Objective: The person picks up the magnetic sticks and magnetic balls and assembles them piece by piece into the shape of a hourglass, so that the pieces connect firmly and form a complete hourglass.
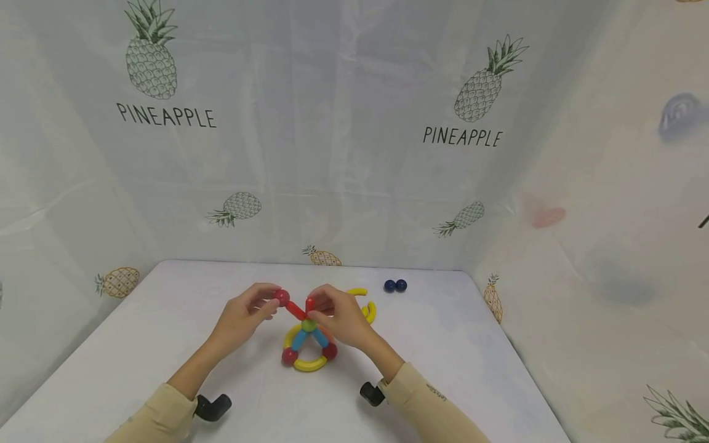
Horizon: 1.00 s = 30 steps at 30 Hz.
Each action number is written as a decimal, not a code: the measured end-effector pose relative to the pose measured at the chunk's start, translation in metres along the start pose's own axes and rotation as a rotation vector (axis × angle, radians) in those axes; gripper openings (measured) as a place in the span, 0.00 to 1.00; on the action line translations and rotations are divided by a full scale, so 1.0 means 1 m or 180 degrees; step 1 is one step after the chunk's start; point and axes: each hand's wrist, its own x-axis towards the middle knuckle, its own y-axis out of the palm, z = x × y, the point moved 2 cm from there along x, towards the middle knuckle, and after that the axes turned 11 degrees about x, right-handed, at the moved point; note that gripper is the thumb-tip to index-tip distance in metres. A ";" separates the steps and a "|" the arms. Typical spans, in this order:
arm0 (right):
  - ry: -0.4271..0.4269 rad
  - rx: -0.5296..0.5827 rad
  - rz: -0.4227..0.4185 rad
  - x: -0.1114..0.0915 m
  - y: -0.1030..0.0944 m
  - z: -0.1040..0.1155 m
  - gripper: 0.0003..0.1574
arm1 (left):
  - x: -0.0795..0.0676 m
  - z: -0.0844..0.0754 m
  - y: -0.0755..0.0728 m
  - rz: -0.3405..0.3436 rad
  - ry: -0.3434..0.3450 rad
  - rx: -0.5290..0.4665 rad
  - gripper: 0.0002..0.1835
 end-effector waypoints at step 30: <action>0.0068 -0.0379 0.0090 -0.008 -0.032 -0.016 0.23 | -0.001 0.001 -0.001 -0.0011 -0.0006 0.0049 0.19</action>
